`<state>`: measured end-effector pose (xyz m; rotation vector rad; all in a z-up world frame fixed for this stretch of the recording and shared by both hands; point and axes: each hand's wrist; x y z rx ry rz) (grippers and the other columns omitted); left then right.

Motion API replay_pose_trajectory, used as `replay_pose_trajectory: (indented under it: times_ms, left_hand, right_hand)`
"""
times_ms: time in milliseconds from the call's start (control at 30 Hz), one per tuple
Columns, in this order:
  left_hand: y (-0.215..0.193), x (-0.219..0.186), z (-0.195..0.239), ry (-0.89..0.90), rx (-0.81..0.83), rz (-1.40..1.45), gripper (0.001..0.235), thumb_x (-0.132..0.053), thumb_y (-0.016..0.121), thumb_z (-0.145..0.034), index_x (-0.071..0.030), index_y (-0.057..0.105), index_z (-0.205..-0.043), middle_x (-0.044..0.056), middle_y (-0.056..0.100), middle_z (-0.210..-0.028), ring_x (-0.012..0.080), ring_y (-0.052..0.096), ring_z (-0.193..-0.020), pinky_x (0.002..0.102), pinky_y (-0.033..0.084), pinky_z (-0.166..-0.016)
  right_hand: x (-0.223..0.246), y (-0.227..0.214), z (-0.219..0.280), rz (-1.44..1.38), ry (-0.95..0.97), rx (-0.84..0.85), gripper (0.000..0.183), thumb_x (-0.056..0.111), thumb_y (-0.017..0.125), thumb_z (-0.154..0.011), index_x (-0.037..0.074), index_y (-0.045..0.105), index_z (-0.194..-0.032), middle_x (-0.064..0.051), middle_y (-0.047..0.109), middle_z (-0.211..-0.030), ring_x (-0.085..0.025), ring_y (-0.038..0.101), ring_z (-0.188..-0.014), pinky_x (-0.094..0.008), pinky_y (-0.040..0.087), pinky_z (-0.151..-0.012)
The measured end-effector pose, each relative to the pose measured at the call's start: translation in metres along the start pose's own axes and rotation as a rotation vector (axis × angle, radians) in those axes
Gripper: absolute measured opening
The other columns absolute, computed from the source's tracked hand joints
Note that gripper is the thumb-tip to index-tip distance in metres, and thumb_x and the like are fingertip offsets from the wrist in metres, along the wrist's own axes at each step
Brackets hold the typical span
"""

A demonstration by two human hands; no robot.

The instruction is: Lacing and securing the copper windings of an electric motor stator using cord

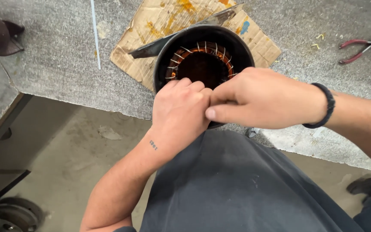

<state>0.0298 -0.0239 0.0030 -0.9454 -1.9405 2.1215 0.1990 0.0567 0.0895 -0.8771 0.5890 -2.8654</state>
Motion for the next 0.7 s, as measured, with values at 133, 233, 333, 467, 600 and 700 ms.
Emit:
replay_pose_trajectory:
  times_ms: [133, 233, 333, 467, 600, 700]
  left_hand:
    - [-0.003, -0.001, 0.001, 0.000, -0.009, 0.006, 0.017, -0.024, 0.071, -0.077, -0.022, 0.059, -0.065, -0.002, 0.054, -0.065, 0.0260, 0.055, -0.066, 0.039, 0.044, -0.064]
    - [0.001, 0.000, 0.002, -0.009, -0.072, 0.015, 0.027, -0.035, 0.073, -0.087, -0.021, 0.060, -0.067, -0.001, 0.053, -0.066, 0.0247, 0.055, -0.067, 0.038, 0.046, -0.066]
    - [-0.004, 0.000, 0.000, 0.002, -0.084, 0.029, 0.034, -0.039, 0.071, -0.092, -0.021, 0.058, -0.067, -0.001, 0.052, -0.065, 0.0251, 0.055, -0.064, 0.039, 0.045, -0.064]
    - [-0.006, -0.001, -0.001, 0.002, -0.010, -0.028, 0.028, -0.028, 0.075, -0.081, -0.022, 0.055, -0.063, -0.002, 0.051, -0.064, 0.0250, 0.054, -0.065, 0.038, 0.044, -0.063]
    - [-0.009, -0.003, -0.002, -0.003, 0.008, 0.002, 0.038, -0.044, 0.080, -0.087, -0.020, 0.056, -0.069, -0.001, 0.054, -0.068, 0.0256, 0.057, -0.069, 0.039, 0.047, -0.067]
    - [-0.011, -0.006, 0.000, -0.028, 0.026, 0.002, 0.039, -0.044, 0.083, -0.085, -0.020, 0.056, -0.071, -0.001, 0.056, -0.070, 0.0259, 0.059, -0.070, 0.039, 0.047, -0.068]
  right_hand:
    - [0.002, -0.001, 0.001, 0.156, -0.023, 0.098, 0.028, 0.040, 0.048, -0.099, 0.030, 0.071, -0.086, 0.005, 0.074, -0.071, -0.021, 0.068, -0.068, -0.040, 0.049, -0.066]
    - [-0.022, 0.013, -0.003, -0.122, -0.276, -0.118, 0.029, 0.029, 0.052, -0.097, 0.031, 0.081, -0.100, 0.012, 0.086, -0.083, -0.016, 0.079, -0.072, -0.034, 0.053, -0.066]
    - [-0.037, 0.026, 0.003, -0.237, -0.461, -0.308, 0.023, 0.027, 0.055, -0.101, 0.019, 0.076, -0.104, 0.005, 0.069, -0.059, -0.015, 0.056, -0.044, -0.032, 0.042, -0.048]
    - [-0.047, 0.038, 0.006, -0.330, -0.609, -0.379, 0.021, 0.022, 0.055, -0.102, 0.009, 0.072, -0.103, 0.002, 0.082, -0.095, -0.013, 0.082, -0.083, -0.026, 0.060, -0.067]
    - [-0.056, 0.048, 0.011, -0.298, -0.670, -0.470, 0.020, 0.021, 0.056, -0.102, 0.010, 0.072, -0.101, 0.000, 0.079, -0.087, -0.017, 0.076, -0.071, -0.029, 0.056, -0.060]
    - [-0.054, 0.050, 0.021, -0.296, -0.614, -0.508, 0.020, 0.020, 0.056, -0.101, 0.010, 0.072, -0.100, 0.001, 0.079, -0.087, -0.016, 0.077, -0.073, -0.028, 0.056, -0.062]
Point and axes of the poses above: each hand's wrist, its own z-axis away from the middle knuckle, its own y-axis out of the palm, x = y × z
